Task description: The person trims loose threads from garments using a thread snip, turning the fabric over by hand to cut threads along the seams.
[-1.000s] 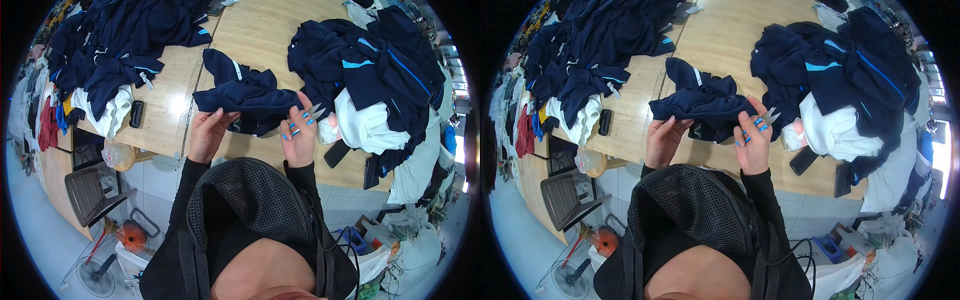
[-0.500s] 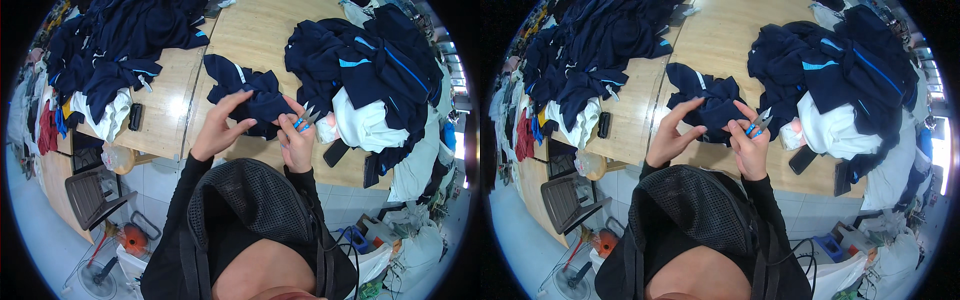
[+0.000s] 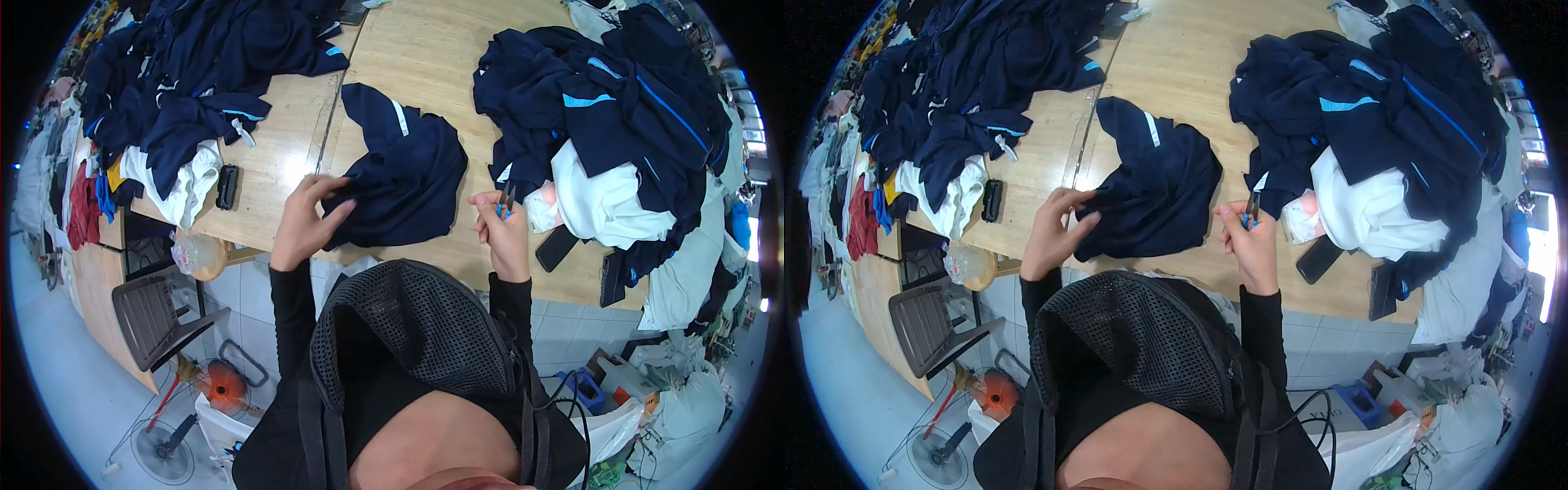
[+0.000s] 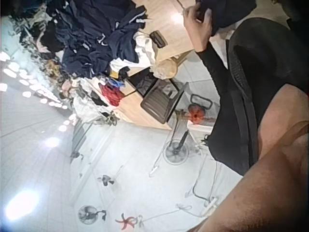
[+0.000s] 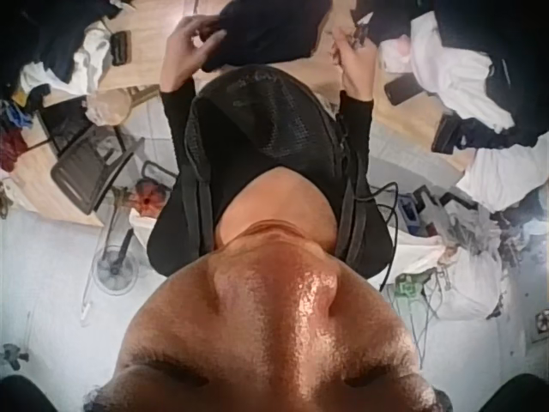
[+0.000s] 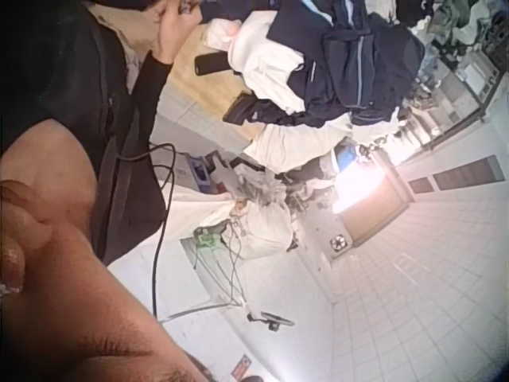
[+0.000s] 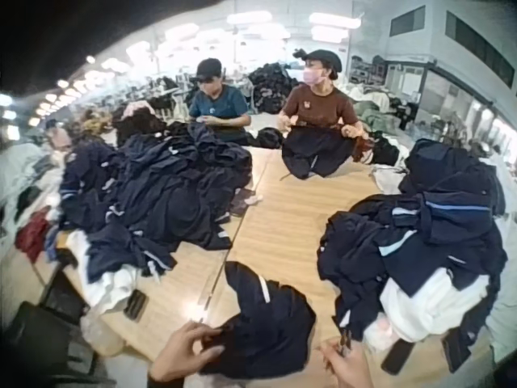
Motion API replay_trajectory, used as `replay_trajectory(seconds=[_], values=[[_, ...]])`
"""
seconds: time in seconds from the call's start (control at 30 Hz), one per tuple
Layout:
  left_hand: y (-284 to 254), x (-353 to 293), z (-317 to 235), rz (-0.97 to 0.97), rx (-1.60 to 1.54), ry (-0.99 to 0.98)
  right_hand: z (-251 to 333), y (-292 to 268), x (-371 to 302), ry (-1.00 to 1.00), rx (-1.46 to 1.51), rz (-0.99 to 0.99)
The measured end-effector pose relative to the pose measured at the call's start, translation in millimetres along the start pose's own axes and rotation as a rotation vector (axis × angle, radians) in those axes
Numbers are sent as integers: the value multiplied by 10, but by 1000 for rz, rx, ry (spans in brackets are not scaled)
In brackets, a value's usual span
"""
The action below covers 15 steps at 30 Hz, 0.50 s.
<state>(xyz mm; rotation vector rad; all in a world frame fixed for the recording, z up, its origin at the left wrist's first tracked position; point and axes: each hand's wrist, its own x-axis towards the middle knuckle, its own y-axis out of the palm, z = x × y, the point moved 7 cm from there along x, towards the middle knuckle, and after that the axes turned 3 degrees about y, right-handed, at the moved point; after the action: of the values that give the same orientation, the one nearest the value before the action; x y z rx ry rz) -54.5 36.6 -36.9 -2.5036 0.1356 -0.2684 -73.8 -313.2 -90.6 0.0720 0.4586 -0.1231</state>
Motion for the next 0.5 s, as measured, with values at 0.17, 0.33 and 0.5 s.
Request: replay_trajectory(seconds=[0.17,0.33,0.5], values=[[920,325,132,266,65,-194,127,104,108,-55,37,48],[1391,296,198,302,-309,-148,224,154,-67,-49,115,57],[762,260,-343,233,-1266,-234,-130,-40,-151,46,403,137]])
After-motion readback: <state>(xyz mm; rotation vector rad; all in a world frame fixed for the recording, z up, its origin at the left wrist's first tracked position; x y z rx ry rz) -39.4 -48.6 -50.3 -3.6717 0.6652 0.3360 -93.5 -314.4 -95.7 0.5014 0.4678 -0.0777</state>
